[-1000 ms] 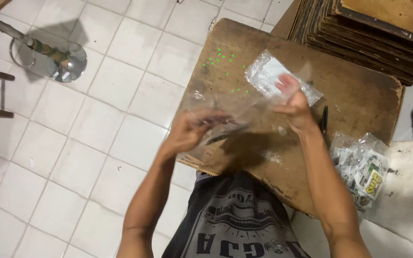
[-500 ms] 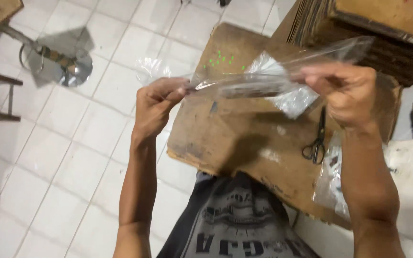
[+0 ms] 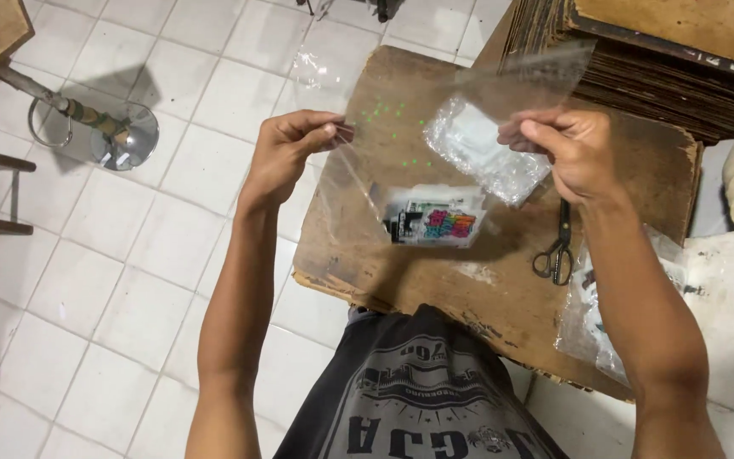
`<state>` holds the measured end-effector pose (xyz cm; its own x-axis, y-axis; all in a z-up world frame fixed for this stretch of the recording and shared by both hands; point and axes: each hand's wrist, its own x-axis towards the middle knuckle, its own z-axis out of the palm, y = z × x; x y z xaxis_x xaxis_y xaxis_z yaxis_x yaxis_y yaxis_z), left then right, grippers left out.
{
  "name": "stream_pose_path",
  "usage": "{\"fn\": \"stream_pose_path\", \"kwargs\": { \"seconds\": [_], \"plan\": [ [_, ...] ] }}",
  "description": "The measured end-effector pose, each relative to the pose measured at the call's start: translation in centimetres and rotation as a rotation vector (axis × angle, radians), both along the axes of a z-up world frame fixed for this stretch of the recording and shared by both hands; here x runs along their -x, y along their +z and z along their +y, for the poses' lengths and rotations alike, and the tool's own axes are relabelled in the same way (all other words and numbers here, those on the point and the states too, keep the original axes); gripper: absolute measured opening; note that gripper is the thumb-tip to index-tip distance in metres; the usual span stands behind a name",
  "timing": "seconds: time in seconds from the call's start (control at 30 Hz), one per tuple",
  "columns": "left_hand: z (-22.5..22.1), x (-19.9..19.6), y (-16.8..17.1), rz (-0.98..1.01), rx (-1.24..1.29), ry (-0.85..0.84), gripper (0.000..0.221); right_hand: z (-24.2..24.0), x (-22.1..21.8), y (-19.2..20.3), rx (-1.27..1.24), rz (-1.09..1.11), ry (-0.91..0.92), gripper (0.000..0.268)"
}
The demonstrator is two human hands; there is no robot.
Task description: The person organizes and places stacks of stickers and printed materials into clear plastic bags by hand on a wooden table.
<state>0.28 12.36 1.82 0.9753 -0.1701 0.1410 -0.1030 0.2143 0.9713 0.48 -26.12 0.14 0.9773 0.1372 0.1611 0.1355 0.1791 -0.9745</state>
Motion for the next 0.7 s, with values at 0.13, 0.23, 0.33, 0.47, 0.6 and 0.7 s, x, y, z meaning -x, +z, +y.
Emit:
{"fn": "stream_pose_path", "kwargs": {
  "seconds": [0.13,0.23,0.33,0.47,0.6,0.7],
  "plan": [
    [1.2,2.6,2.2,-0.104,-0.139,-0.008,0.016,-0.1,2.7,0.7,0.178,-0.010,0.028,0.016],
    [2.6,5.5,2.0,-0.144,-0.282,-0.046,0.013,-1.6,5.1,-1.2,0.398,-0.173,0.149,0.019],
    [4.2,8.6,-4.0,-0.073,-0.339,-0.117,0.019,-2.5,7.5,-8.3,0.306,-0.179,0.365,0.046],
    [4.9,14.0,-18.8,0.109,-0.344,-0.091,0.025,1.2,12.9,-16.3,0.529,-0.134,0.283,0.018],
    [4.2,18.9,-26.0,0.245,-0.470,-0.066,0.024,2.1,16.4,-20.4,0.841,0.054,0.327,0.019],
    [4.4,21.3,-27.2,0.251,-0.659,-0.019,0.026,0.8,18.5,-24.5,0.900,-0.044,0.415,0.033]
  ]
}}
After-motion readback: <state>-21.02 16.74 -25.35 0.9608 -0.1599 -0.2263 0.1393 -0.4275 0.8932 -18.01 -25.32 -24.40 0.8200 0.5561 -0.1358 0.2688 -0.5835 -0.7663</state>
